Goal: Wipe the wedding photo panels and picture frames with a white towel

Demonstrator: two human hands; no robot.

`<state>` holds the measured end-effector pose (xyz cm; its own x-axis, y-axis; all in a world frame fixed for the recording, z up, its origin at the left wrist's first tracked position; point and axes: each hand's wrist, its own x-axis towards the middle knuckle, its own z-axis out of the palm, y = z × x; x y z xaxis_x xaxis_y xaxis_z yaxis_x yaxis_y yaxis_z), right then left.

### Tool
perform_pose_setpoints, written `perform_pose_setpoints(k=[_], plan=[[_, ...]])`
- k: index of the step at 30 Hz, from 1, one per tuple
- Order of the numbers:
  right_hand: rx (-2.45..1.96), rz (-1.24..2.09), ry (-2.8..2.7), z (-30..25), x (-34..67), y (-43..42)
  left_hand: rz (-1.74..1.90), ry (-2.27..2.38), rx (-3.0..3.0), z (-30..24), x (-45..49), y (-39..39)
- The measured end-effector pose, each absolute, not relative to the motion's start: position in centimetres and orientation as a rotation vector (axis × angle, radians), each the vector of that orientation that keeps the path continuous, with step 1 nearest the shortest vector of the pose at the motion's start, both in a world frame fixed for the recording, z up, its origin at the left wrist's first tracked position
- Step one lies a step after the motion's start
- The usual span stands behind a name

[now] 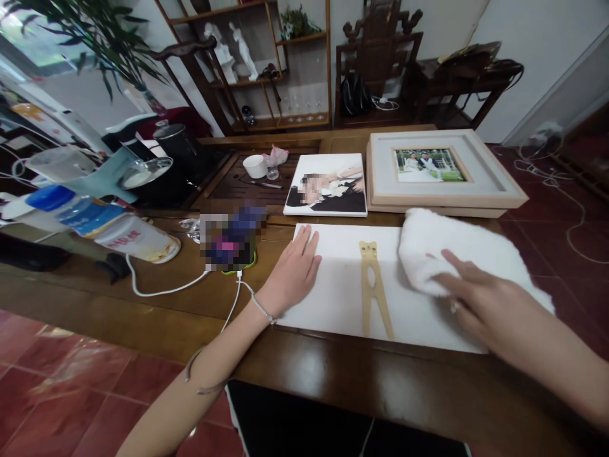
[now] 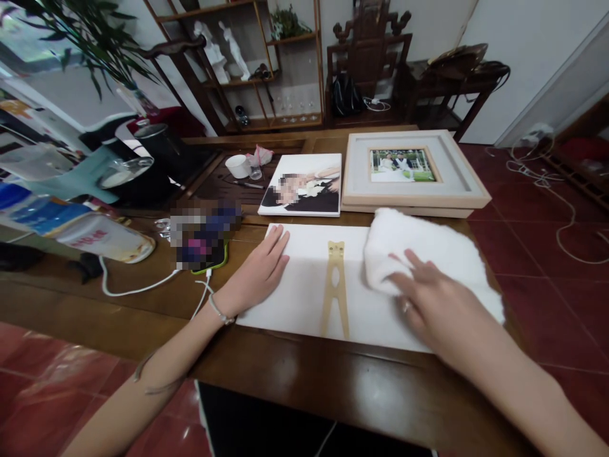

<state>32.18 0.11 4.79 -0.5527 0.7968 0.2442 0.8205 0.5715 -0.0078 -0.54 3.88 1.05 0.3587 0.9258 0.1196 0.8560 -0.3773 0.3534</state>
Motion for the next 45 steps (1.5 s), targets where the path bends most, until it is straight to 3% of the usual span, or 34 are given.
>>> perform_pose_setpoints(k=[5,8,12,14,19,23,27,33,38,45], plan=[[-0.892,0.122,-2.668,5.2,29.8,-6.4,0.437,1.592,2.417,1.2,-0.7,3.9],[-1.063,0.169,-2.702,5.9,29.0,-4.8,0.397,1.587,2.433,1.3,-0.7,3.9],[-1.427,-0.003,-2.691,6.6,26.0,1.2,0.446,1.564,2.422,1.3,-0.7,3.8],[-1.396,-0.053,-2.665,6.3,23.9,2.7,0.485,1.562,2.377,1.3,-0.6,3.9],[-0.928,-0.028,-2.813,4.7,20.7,0.0,0.724,1.563,2.19,1.7,-0.5,4.1],[-0.651,0.197,-2.872,6.3,21.6,-2.9,0.817,1.582,2.117,1.9,-0.5,4.3],[-0.822,0.38,-2.795,8.3,26.2,-1.2,0.781,1.634,2.127,1.6,-0.8,4.6],[-1.084,0.21,-2.598,4.4,32.7,2.1,0.846,1.748,2.016,0.6,-1.7,5.8],[-1.08,0.026,-2.485,1.9,32.1,1.0,0.958,1.725,1.818,0.1,-2.4,6.8],[-1.069,0.065,-2.488,2.4,31.8,1.3,1.233,1.436,1.239,2.3,-2.6,6.6]])
